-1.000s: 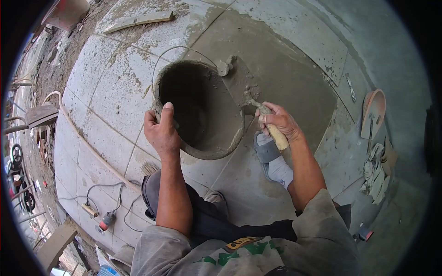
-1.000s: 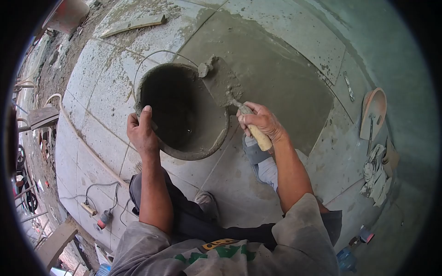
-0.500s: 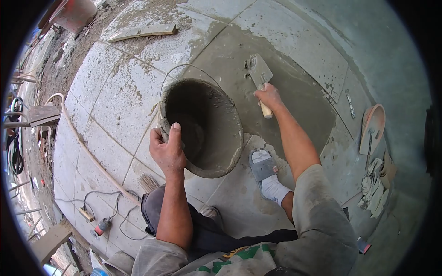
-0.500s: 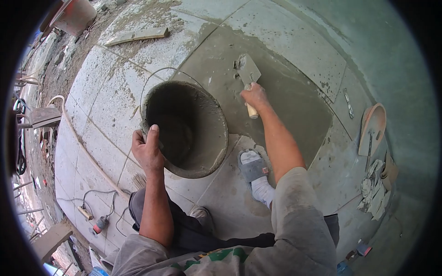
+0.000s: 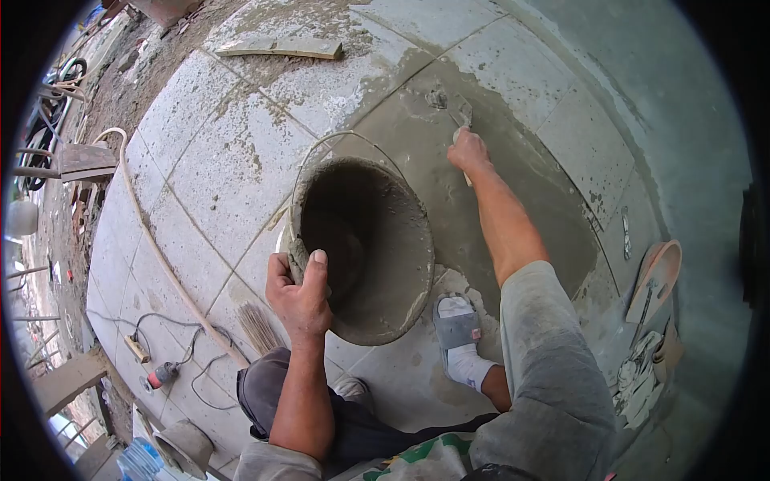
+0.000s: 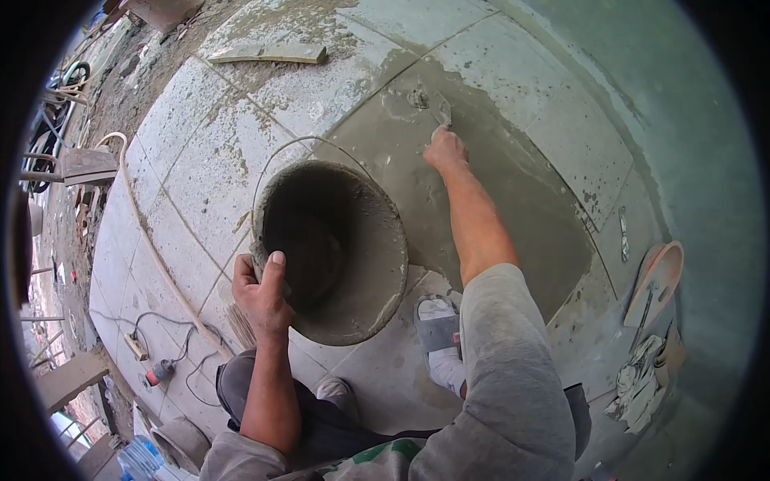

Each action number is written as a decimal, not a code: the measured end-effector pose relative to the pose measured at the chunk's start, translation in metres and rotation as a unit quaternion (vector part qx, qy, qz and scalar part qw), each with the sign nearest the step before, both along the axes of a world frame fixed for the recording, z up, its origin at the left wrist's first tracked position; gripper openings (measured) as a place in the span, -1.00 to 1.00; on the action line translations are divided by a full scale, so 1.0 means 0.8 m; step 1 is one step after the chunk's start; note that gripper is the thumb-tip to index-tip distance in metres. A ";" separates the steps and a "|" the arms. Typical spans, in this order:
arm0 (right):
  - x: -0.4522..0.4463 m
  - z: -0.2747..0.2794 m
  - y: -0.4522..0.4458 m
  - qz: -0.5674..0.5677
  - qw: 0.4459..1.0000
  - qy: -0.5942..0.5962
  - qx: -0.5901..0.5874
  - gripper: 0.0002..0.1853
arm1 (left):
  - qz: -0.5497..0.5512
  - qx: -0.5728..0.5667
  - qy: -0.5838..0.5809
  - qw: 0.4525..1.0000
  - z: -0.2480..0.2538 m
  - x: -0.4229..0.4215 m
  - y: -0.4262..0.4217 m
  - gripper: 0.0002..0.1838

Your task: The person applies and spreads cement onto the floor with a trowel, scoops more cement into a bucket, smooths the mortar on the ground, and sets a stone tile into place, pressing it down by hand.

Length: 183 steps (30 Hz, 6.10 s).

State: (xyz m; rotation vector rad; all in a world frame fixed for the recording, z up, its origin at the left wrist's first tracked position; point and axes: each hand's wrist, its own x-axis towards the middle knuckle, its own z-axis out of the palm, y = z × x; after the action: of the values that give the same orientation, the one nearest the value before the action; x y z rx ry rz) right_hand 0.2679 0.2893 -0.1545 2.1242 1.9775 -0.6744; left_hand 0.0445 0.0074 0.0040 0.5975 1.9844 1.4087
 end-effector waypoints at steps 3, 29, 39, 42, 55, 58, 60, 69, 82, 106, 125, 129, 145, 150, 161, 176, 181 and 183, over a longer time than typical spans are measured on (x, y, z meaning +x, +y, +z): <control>-0.005 0.009 -0.004 -0.018 1.000 0.014 0.010 -0.47 | -0.006 -0.005 0.010 1.000 -0.004 -0.001 0.001 -0.68; 0.017 0.002 -0.012 0.018 0.998 -0.057 0.002 -0.50 | -0.007 -0.010 0.008 1.000 -0.003 0.000 0.009 -0.71; 0.063 0.032 -0.009 0.038 0.999 -0.022 0.009 -0.45 | 0.001 -0.016 0.032 0.999 -0.008 0.007 0.017 -0.67; 0.094 0.029 0.003 0.045 0.990 0.079 0.112 -0.43 | 0.000 -0.021 0.053 0.998 -0.011 0.017 0.021 -0.64; 0.050 -0.029 0.042 0.096 0.991 0.040 -0.086 -0.46 | 0.074 -0.001 0.076 0.994 -0.006 0.003 0.000 -0.67; 0.056 -0.042 0.034 0.126 0.990 0.062 -0.017 -0.46 | 0.077 -0.008 0.092 0.993 -0.009 0.003 -0.001 -0.67; 0.062 -0.037 0.043 0.033 0.994 0.106 -0.017 -0.48 | 0.078 -0.018 0.080 0.994 -0.002 0.008 -0.001 -0.67; 0.056 -0.012 0.037 0.094 0.989 0.075 -0.089 -0.49 | 0.065 0.010 0.084 0.994 -0.006 0.017 0.006 -0.69; 0.053 -0.029 0.061 0.014 0.981 0.144 -0.125 -0.47 | 0.072 -0.009 0.076 0.994 0.003 0.032 0.013 -0.70; 0.052 -0.070 0.101 0.109 0.994 0.014 -0.007 -0.46 | 0.075 -0.015 0.083 0.994 -0.001 0.040 0.017 -0.68; 0.046 -0.028 0.098 0.137 0.989 -0.051 -0.009 -0.51 | 0.075 -0.038 0.053 0.995 0.005 0.036 0.019 -0.72; 0.043 -0.027 0.089 0.135 0.990 -0.046 -0.024 -0.52 | 0.078 -0.009 0.073 0.994 -0.006 0.032 0.018 -0.72; 0.024 -0.005 0.056 0.246 0.969 -0.024 0.004 -0.52 | 0.076 -0.003 0.074 0.994 -0.004 0.039 0.023 -0.70; 0.033 -0.036 0.065 0.149 0.989 -0.015 0.011 -0.52 | 0.080 -0.002 0.078 0.994 -0.009 0.036 0.013 -0.70; 0.064 -0.047 0.119 0.032 0.999 0.034 -0.002 -0.45 | 0.073 -0.010 0.081 0.994 -0.003 0.038 0.022 -0.72; 0.081 -0.048 0.133 0.071 0.997 0.041 0.012 -0.45 | 0.072 -0.016 0.075 0.994 -0.001 0.043 0.027 -0.70; 0.058 -0.032 0.144 0.012 0.998 0.025 -0.048 -0.46 | 0.070 -0.010 0.086 0.994 0.000 0.045 0.030 -0.72; 0.055 -0.041 0.145 0.041 0.997 0.035 -0.054 -0.45 | 0.072 -0.019 0.080 0.994 0.001 0.044 0.028 -0.72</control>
State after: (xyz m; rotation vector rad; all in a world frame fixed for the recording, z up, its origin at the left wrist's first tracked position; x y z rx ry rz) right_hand 0.3116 0.4050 -0.1872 1.9716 2.0035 -0.8310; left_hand 0.0797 0.0296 0.0047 0.5758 2.2152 1.4444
